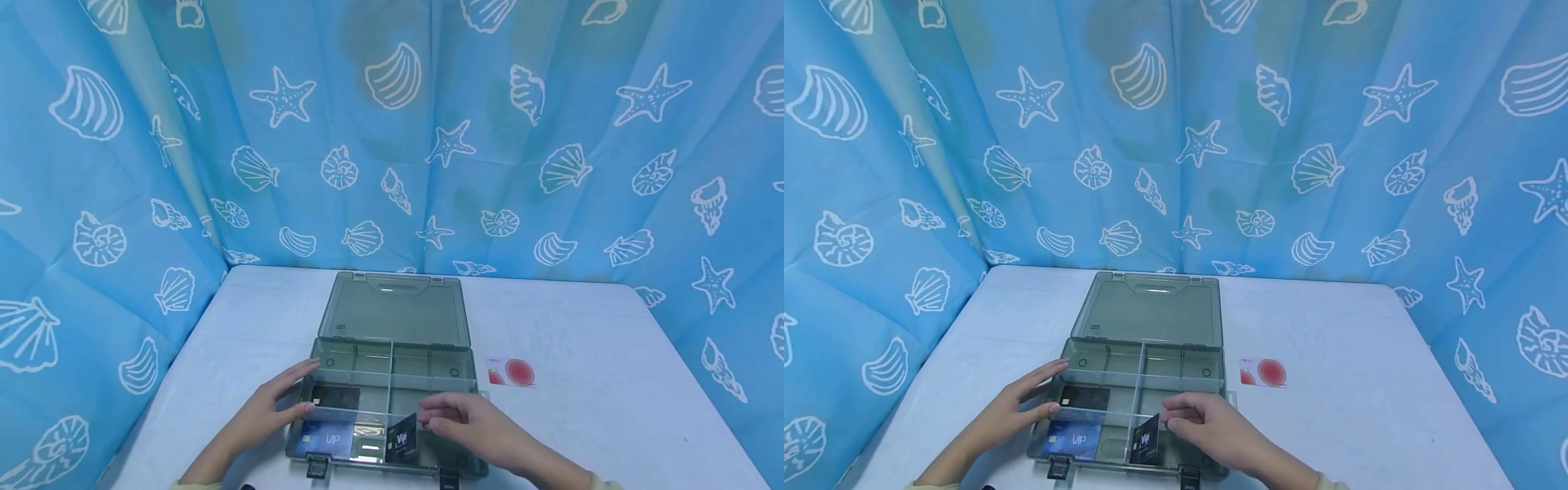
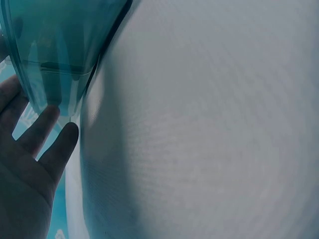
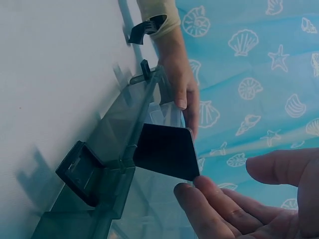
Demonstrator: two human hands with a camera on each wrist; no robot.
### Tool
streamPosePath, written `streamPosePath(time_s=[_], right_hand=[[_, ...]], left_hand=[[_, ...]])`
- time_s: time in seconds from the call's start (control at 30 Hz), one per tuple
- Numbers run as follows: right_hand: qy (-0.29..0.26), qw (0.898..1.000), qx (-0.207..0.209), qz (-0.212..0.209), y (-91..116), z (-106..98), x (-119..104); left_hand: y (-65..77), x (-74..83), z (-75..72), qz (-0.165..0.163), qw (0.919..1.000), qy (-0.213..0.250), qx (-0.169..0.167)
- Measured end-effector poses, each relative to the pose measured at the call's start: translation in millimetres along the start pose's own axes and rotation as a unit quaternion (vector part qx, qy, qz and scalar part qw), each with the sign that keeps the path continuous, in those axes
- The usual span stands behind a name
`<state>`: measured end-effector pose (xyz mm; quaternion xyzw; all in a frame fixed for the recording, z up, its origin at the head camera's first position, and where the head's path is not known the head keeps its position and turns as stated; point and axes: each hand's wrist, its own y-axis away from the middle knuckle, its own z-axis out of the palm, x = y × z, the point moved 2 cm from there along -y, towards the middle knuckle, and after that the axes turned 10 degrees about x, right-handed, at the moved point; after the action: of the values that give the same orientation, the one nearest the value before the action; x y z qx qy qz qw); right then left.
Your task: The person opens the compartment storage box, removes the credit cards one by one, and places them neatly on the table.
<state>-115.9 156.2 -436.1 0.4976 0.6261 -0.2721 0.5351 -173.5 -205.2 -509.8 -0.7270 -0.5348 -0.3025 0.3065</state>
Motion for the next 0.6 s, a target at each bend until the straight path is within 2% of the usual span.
streamPosePath(time_s=[0.17,0.6], right_hand=[[0.014,1.000,0.013,-0.013,-7,5,5],[0.014,0.999,0.012,-0.032,-18,22,19]], left_hand=[[-0.1,-0.1,0.0,-0.002,1.0000,0.000,0.001],[0.1,-1.3,0.6,-0.003,1.0000,-0.002,0.001]])
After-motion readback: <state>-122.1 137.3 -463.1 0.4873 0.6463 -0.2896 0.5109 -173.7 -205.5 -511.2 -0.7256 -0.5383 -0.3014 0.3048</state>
